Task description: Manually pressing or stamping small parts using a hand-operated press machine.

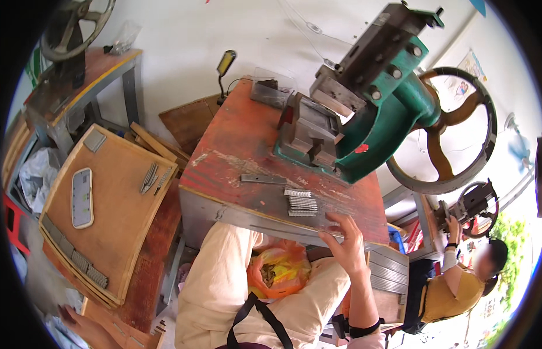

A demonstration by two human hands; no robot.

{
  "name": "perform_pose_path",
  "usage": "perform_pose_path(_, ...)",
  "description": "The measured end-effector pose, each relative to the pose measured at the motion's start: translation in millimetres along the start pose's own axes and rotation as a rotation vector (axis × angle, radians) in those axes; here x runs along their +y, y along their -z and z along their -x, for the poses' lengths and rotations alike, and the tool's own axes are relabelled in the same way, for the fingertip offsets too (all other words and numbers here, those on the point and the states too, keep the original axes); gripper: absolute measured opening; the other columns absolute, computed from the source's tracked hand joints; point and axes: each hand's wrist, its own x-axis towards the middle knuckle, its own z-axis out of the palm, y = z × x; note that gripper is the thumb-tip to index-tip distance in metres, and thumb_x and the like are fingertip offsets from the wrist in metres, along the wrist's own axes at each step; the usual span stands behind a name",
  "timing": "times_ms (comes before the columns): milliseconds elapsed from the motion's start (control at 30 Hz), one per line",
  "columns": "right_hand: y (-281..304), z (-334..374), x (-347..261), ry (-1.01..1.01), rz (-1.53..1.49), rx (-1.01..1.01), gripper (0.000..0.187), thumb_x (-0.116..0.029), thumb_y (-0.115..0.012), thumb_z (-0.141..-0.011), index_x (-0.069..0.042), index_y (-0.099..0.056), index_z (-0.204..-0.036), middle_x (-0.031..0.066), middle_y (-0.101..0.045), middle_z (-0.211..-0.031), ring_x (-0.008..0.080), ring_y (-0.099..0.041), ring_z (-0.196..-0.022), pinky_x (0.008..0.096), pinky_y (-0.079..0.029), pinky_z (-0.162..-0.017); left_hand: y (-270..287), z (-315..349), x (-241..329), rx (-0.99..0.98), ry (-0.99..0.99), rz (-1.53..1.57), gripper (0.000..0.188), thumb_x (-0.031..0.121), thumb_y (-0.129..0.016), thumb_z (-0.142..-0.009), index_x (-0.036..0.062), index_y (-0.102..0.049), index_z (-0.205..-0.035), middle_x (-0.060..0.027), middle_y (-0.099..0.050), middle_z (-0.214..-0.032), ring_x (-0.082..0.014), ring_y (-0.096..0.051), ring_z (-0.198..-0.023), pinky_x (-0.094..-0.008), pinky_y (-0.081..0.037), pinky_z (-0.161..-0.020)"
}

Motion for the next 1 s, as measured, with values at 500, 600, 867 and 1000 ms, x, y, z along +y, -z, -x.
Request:
perform_pose_path(500,-9.9,-52.9,60.2,0.321,-0.118,-0.131,0.044,-0.012,-0.072,-0.075,-0.002,-0.058,-0.115,0.0144,-0.060,-0.109,0.0326,-0.055,-0.105,0.0398,-0.044,-0.093,-169.8,237.1,395.4,-1.552,-1.241,0.609,0.072,0.027,-0.073,-0.079,-0.0074,-0.038,-0.132,-0.0272,-0.051,-0.124,-0.0397,-0.050,-0.116,-0.0432,-0.037,-0.102)
perform_pose_path(600,-10.9,-53.4,60.4,0.427,-0.022,-0.079,0.043,-0.011,-0.072,-0.075,-0.001,-0.058,-0.114,0.0138,-0.060,-0.109,0.0314,-0.057,-0.102,0.0391,-0.046,-0.090,-184.5,234.4,405.7,-1.621,-1.393,0.400,0.077,0.032,-0.074,-0.077,-0.0096,-0.038,-0.131,-0.0267,-0.055,-0.119,-0.0397,-0.052,-0.112,-0.0424,-0.040,-0.099)
perform_pose_path(867,-17.6,-53.7,58.2,0.260,-0.098,-0.041,0.047,-0.011,-0.069,-0.080,0.000,-0.052,-0.122,0.0158,-0.059,-0.113,0.0308,-0.058,-0.100,0.0358,-0.048,-0.087,-192.1,240.9,409.6,-1.724,-1.287,0.438,0.057,0.024,-0.073,-0.075,-0.0037,-0.052,-0.121,-0.0190,-0.056,-0.110,-0.0359,-0.053,-0.104,-0.0410,-0.042,-0.093)
perform_pose_path(1000,-29.6,-48.0,44.6,-0.306,-0.872,0.102,0.051,-0.020,-0.063,-0.090,-0.001,-0.042,-0.133,0.0153,-0.057,-0.120,0.0255,-0.055,-0.111,0.0338,-0.043,-0.096,-196.2,244.7,412.5,-1.750,-1.255,0.470,0.051,0.018,-0.072,-0.072,-0.0013,-0.056,-0.116,-0.0147,-0.051,-0.104,-0.0338,-0.050,-0.100,-0.0411,-0.042,-0.091)
